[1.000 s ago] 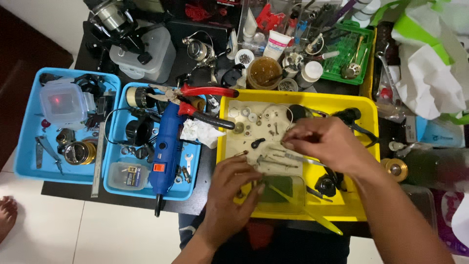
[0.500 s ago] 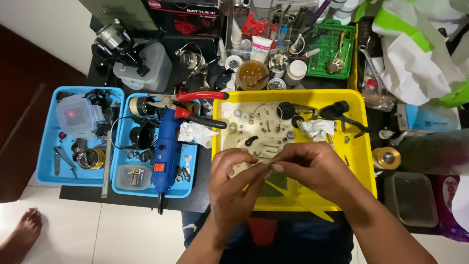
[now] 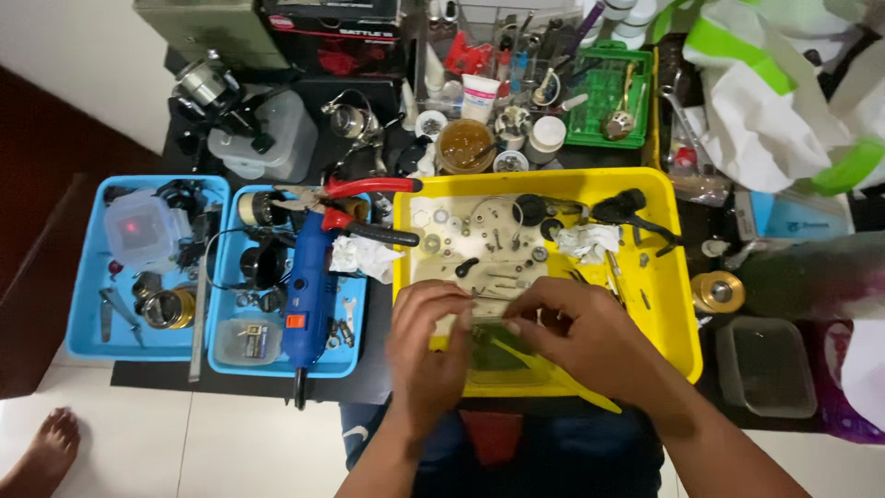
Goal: The person cleans small metal parts using a yellow toothbrush and a green liquid in a small container. They scrub each part, wipe it with a tissue, and place it back on the yellow tray. The process is repeated for several different small components.
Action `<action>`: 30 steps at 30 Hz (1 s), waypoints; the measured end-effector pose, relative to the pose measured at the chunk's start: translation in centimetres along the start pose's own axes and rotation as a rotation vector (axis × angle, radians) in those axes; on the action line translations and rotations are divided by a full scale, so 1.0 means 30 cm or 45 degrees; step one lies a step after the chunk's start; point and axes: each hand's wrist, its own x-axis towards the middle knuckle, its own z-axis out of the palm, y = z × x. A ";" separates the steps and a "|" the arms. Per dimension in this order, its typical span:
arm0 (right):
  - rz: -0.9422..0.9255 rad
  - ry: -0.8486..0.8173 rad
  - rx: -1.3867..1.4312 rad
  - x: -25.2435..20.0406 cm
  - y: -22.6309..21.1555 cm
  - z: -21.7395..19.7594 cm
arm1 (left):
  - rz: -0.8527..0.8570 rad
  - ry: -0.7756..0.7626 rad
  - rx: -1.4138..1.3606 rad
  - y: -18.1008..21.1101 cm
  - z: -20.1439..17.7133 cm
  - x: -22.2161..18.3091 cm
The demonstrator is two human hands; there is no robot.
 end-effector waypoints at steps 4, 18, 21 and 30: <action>-0.313 -0.050 -0.367 -0.030 0.056 -0.022 | -0.405 -0.102 -0.245 -0.040 -0.009 -0.052; -0.266 0.280 -0.618 -0.075 0.242 -0.082 | -0.336 -0.294 -0.136 -0.111 -0.036 -0.106; -0.193 0.555 -0.519 -0.099 0.286 -0.162 | -0.176 -0.237 -0.116 -0.121 -0.040 -0.096; 0.339 0.617 -0.655 -0.138 0.356 -0.239 | -0.320 -0.247 -0.238 -0.128 -0.022 -0.120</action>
